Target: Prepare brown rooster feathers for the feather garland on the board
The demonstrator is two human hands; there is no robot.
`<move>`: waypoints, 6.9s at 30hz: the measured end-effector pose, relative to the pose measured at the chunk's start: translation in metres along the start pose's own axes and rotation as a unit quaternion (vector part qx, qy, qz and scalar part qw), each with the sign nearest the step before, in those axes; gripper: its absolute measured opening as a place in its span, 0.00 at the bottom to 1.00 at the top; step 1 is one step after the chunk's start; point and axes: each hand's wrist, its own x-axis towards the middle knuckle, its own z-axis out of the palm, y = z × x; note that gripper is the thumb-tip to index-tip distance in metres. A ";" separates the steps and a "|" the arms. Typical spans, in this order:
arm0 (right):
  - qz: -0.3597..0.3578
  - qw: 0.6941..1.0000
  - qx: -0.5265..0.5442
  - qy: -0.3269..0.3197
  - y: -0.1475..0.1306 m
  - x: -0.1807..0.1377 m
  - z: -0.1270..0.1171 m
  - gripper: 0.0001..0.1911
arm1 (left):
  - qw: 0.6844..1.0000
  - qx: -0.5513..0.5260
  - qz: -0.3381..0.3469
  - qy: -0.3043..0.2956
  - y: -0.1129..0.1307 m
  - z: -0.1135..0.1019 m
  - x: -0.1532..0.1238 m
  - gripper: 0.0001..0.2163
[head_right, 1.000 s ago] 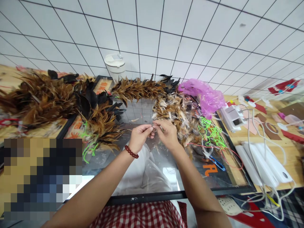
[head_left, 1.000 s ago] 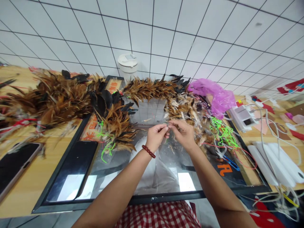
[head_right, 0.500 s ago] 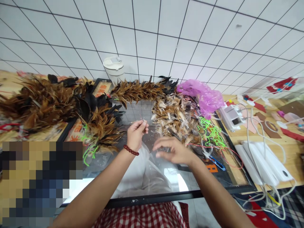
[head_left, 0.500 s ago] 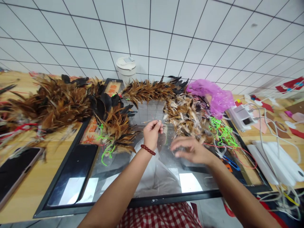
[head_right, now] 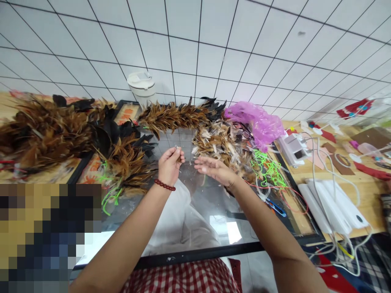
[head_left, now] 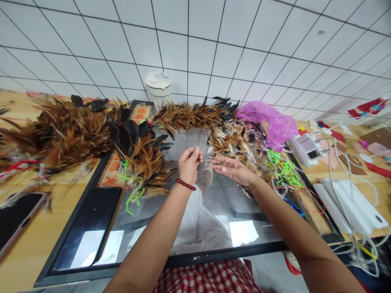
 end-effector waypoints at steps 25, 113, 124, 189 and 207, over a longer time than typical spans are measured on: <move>-0.191 0.761 -0.588 0.196 -0.047 -0.029 -0.029 0.08 | 0.995 0.097 0.032 -0.004 -0.012 0.002 -0.002 0.13; -0.321 0.873 -0.244 0.274 0.023 0.022 0.030 0.06 | 0.944 0.227 -0.035 -0.236 -0.006 0.001 -0.014 0.14; -0.290 0.815 -0.422 0.272 -0.009 0.029 0.024 0.09 | 0.966 0.210 0.031 -0.144 -0.011 -0.005 -0.009 0.09; -0.187 0.805 -0.511 0.238 0.002 0.019 0.057 0.10 | 0.972 0.214 0.097 0.009 -0.029 0.000 -0.010 0.06; -0.280 0.872 -0.307 0.258 0.000 0.021 0.037 0.06 | 0.972 0.187 -0.015 -0.141 -0.014 0.003 -0.022 0.13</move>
